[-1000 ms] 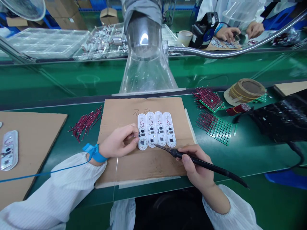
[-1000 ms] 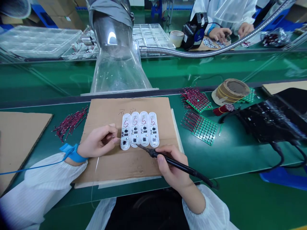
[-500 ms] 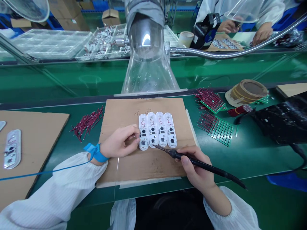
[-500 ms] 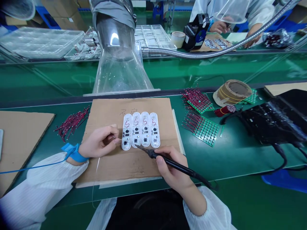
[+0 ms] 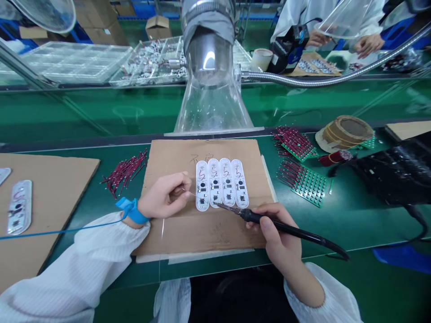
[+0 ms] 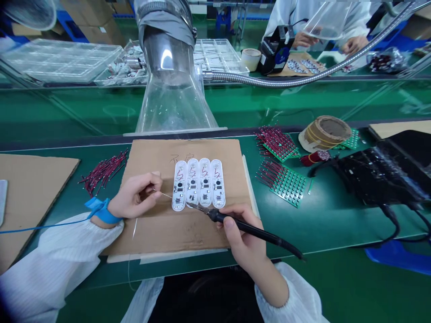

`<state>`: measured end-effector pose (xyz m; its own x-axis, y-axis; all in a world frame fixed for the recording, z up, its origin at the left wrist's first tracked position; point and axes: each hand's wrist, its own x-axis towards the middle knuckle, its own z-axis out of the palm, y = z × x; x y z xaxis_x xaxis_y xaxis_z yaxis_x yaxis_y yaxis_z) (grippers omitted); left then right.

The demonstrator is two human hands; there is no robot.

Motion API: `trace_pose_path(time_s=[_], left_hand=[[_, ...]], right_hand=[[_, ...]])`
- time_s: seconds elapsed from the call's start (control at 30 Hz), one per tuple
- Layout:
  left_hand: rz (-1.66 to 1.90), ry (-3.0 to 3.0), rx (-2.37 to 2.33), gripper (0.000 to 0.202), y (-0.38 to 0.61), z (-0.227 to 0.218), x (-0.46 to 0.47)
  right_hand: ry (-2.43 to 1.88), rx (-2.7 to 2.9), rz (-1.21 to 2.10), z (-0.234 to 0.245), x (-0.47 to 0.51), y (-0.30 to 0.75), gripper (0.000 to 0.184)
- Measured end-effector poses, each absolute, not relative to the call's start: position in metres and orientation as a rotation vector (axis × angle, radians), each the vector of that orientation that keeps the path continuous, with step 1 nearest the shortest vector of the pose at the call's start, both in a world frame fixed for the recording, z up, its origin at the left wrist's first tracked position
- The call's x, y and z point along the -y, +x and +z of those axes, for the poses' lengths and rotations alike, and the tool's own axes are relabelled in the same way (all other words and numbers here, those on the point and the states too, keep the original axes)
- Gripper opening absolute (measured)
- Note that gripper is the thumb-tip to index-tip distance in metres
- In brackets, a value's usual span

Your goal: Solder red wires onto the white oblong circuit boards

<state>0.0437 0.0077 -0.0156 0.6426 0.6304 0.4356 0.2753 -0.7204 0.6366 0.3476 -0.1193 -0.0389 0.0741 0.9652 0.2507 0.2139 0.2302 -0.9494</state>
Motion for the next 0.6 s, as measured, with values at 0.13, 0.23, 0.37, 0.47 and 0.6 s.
trace_pose_path(time_s=[0.13, 0.23, 0.37, 0.47, 0.6], left_hand=[[0.857, 2.308, -0.691, 0.017, 0.0409, -0.0170, -0.0083], [0.837, 2.317, -0.681, 0.017, 0.0413, -0.0163, -0.0072], [0.817, 2.333, -0.676, 0.018, 0.0435, -0.0137, -0.0064], [0.808, 2.350, -0.665, 0.018, 0.0459, -0.0121, -0.0068], [0.790, 2.360, -0.656, 0.018, 0.0479, -0.0119, -0.0075]], right_hand=[[-1.218, 1.428, 0.824, -0.0409, 0.1187, 0.3385, 0.010], [-1.218, 1.494, 0.824, -0.0427, 0.1184, 0.3405, 0.009], [-1.214, 1.559, 0.828, -0.0428, 0.1177, 0.3444, 0.008], [-1.216, 1.599, 0.826, -0.0433, 0.1174, 0.3442, 0.009], [-1.229, 1.597, 0.836, -0.0443, 0.1176, 0.3431, 0.009]])
